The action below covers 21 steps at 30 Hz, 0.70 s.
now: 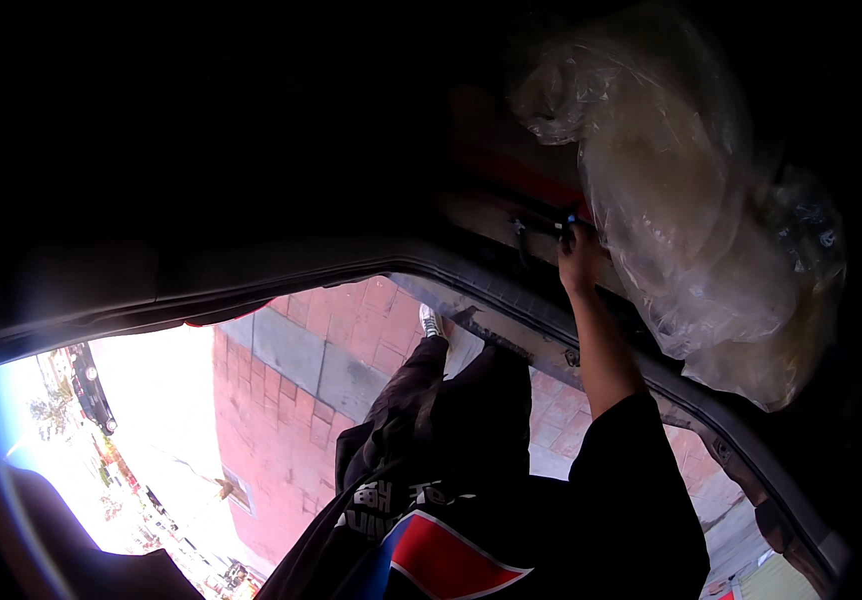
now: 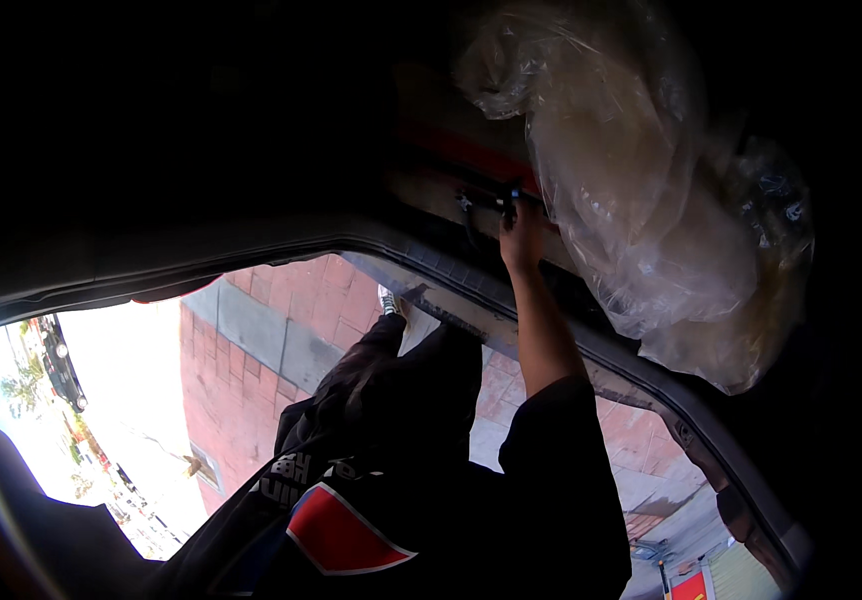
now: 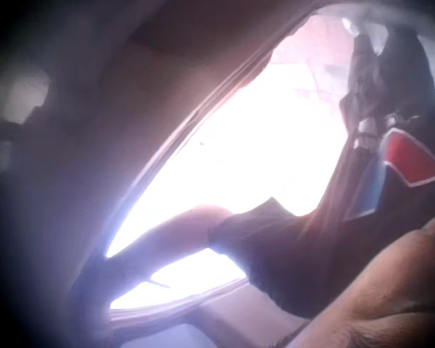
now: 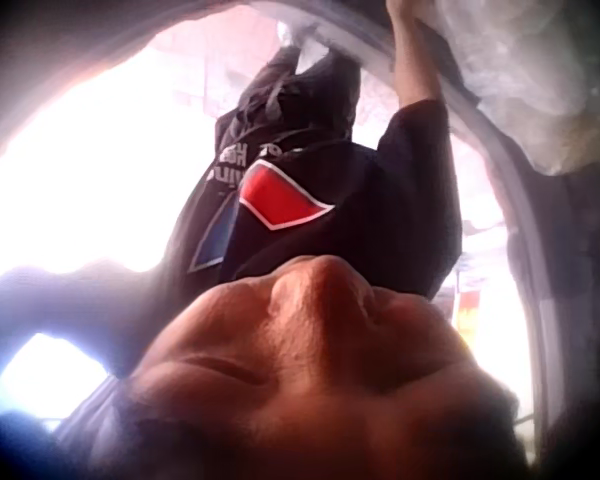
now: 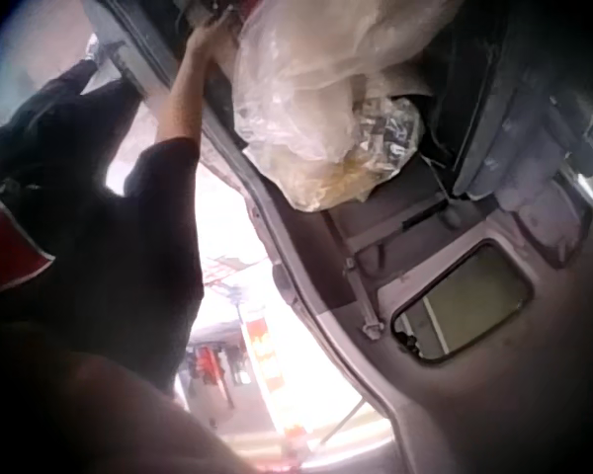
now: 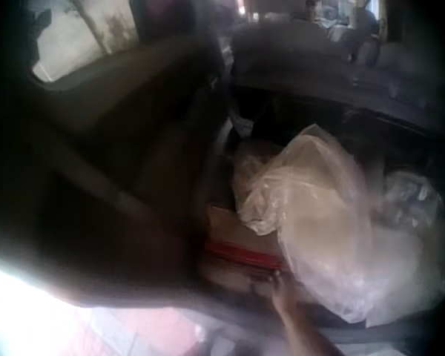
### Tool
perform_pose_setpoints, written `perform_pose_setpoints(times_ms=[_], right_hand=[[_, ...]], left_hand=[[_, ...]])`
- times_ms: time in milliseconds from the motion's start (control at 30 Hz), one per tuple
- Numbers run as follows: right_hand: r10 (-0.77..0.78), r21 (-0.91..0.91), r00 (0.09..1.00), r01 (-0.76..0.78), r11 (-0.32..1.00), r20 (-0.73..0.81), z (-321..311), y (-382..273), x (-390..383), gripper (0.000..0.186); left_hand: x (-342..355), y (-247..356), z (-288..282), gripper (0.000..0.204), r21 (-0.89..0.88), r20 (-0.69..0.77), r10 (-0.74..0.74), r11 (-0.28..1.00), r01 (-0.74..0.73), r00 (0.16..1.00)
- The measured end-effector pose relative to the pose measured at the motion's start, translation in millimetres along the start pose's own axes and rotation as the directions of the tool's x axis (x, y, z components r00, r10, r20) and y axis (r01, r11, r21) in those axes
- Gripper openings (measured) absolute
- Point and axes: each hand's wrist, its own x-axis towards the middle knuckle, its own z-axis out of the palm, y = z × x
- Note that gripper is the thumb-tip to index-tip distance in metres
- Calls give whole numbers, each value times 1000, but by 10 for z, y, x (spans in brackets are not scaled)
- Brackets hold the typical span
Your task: The person applies sealant to the rubber gasket around the open trunk of a car. They repeatedly squeeze sealant from a tube onto the gasket and smooth it with their fingers along the trunk's edge.
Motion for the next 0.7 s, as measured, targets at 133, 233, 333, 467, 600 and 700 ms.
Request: perform_pose_setpoints(times_ms=[133,233,333,467,600,700], right_hand=[[-250,483,959,283,828,-133,-755,-743,-605,36],[-568,295,771,636,713,-288,-1583,-1675,-1132,32],[-672,164,595,790,591,-442,-2066,-2275,-1523,29],[-762,26,453,866,499,-462,-2462,-2751,-1939,31],[-809,-136,449,838,529,-381,-2743,-3106,-2318,40],[-795,-189,470,803,565,-383,-2741,-3277,-2498,45]], left_hand=[[-33,-33,0,52,-112,-24,10,994,-13,1000],[-48,27,65,53,-321,-25,9,947,-16,1000],[126,160,351,55,-734,42,105,678,-40,994],[-68,664,594,57,-995,94,398,66,74,913],[-315,869,619,59,-999,-11,494,-33,6,870],[-379,767,577,61,-998,-30,485,41,-57,874]])
